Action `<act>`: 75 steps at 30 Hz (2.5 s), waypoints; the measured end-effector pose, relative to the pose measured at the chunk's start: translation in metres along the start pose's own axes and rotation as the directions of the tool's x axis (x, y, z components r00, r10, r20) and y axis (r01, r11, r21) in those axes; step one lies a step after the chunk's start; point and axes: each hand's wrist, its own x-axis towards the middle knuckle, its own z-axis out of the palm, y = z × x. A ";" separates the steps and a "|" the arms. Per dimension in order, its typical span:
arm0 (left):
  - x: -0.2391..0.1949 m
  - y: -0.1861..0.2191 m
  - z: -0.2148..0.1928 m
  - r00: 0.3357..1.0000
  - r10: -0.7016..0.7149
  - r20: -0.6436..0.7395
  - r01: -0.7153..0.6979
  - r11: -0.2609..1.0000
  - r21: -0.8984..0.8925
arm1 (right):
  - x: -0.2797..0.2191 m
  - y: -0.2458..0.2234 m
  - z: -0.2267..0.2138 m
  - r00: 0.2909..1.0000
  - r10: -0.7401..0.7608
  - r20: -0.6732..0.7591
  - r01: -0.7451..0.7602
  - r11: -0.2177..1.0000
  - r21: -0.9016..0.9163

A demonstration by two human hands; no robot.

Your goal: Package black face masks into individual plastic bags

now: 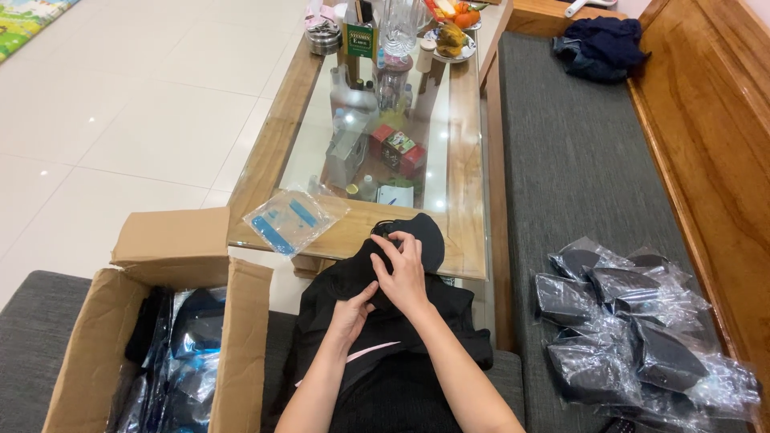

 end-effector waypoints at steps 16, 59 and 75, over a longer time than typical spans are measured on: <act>-0.009 0.011 0.011 0.999 0.003 -0.047 -0.005 0.999 -0.050 | -0.025 0.015 0.013 0.993 0.119 -0.002 -0.118 0.988 0.103; 0.011 -0.006 -0.015 0.998 0.022 -0.060 -0.039 0.957 -0.287 | -0.008 0.089 -0.012 0.738 0.672 0.056 -0.674 0.734 0.084; -0.008 0.013 0.004 0.999 0.026 -0.032 -0.033 0.966 -0.255 | -0.014 0.109 0.000 0.796 0.602 0.070 -0.602 0.798 -0.013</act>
